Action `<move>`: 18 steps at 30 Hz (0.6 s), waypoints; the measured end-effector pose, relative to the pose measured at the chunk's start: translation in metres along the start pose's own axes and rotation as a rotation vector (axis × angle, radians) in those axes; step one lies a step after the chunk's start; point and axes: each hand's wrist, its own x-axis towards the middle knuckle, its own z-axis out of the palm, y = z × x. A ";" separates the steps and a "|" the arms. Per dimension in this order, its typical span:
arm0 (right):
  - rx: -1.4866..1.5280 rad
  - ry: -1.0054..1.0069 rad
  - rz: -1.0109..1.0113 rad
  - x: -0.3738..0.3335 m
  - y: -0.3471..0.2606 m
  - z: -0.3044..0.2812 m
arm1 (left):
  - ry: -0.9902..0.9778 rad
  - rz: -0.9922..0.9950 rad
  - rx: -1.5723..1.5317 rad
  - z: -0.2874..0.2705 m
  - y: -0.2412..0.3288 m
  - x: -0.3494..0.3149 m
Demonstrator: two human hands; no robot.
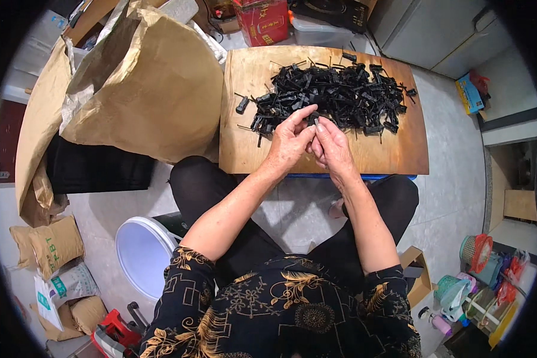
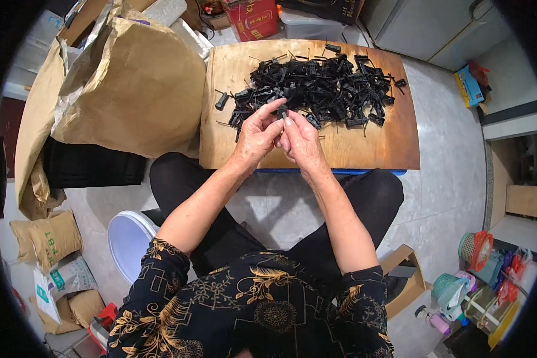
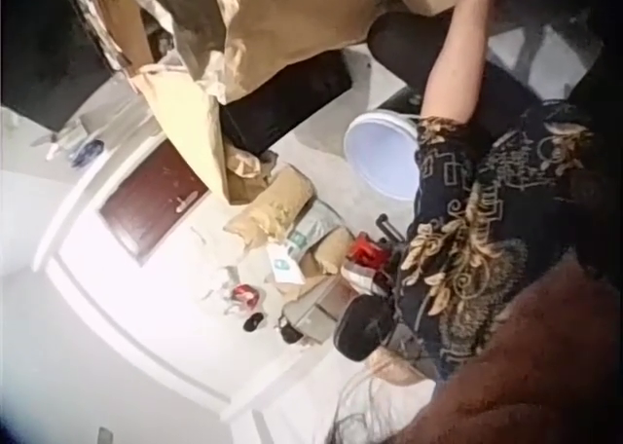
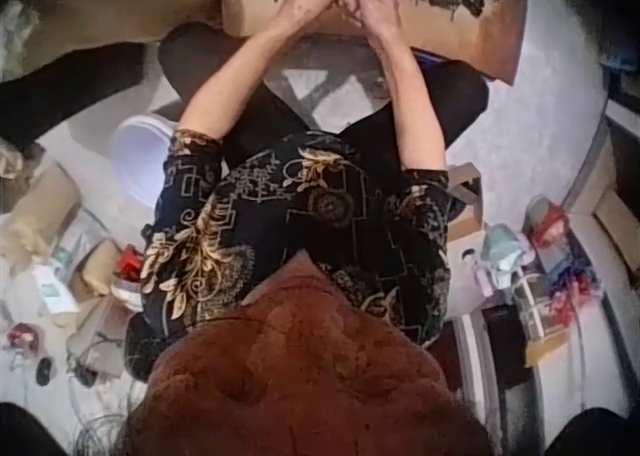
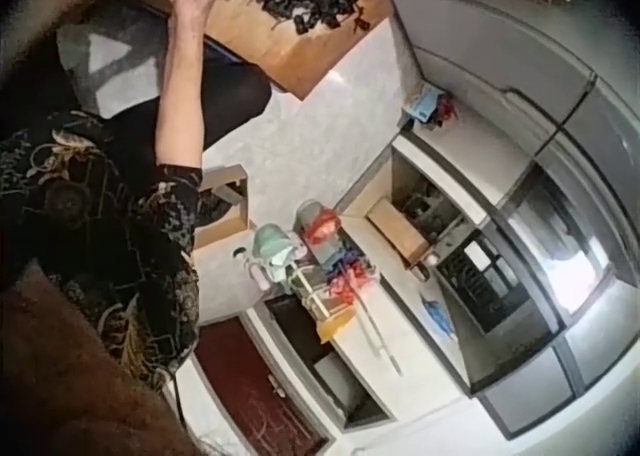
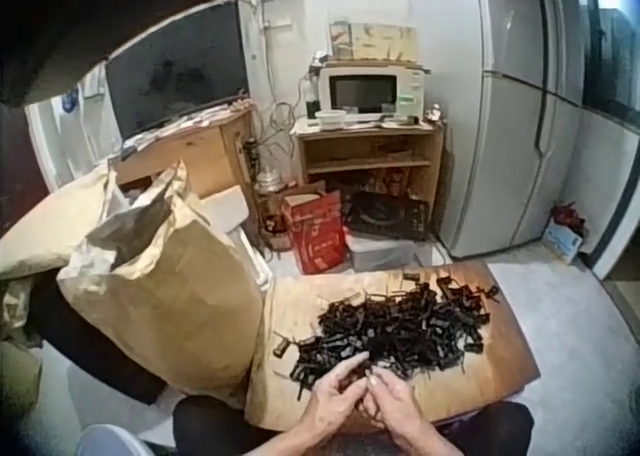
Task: Sorting small black plastic parts from a bag onto a wooden board and organizing them.
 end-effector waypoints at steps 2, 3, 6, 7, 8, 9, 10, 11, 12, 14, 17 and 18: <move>-0.026 -0.006 -0.028 0.001 0.002 -0.001 | -0.001 -0.006 -0.025 0.001 -0.002 0.000; -0.052 -0.015 -0.057 0.001 0.003 -0.002 | -0.003 -0.007 -0.026 0.001 -0.003 0.000; -0.017 -0.009 -0.046 -0.002 -0.002 0.001 | 0.004 0.049 0.027 0.002 -0.005 0.001; -0.016 -0.007 -0.047 -0.001 -0.001 0.000 | 0.006 0.063 0.024 0.003 -0.005 0.001; -0.020 -0.006 -0.053 0.000 0.002 -0.001 | 0.008 0.078 0.021 0.003 -0.005 0.000; -0.023 -0.004 -0.058 0.001 0.003 -0.001 | 0.005 0.077 0.021 0.004 -0.006 0.000; -0.023 -0.002 -0.058 0.001 0.003 -0.001 | 0.018 0.095 0.073 0.003 -0.005 -0.001; -0.028 0.012 -0.054 0.001 0.003 -0.001 | 0.030 0.112 0.124 0.002 -0.005 -0.001; -0.033 0.026 -0.049 0.001 0.003 0.000 | 0.028 0.111 0.124 0.002 -0.006 -0.001; -0.045 0.023 -0.052 0.002 0.005 0.000 | 0.069 0.197 0.283 0.002 -0.009 -0.001; -0.060 0.026 -0.047 0.003 0.007 0.001 | 0.133 0.330 0.468 0.002 -0.009 -0.002; -0.063 0.032 -0.040 0.004 0.007 0.001 | 0.131 0.330 0.469 0.003 -0.009 -0.002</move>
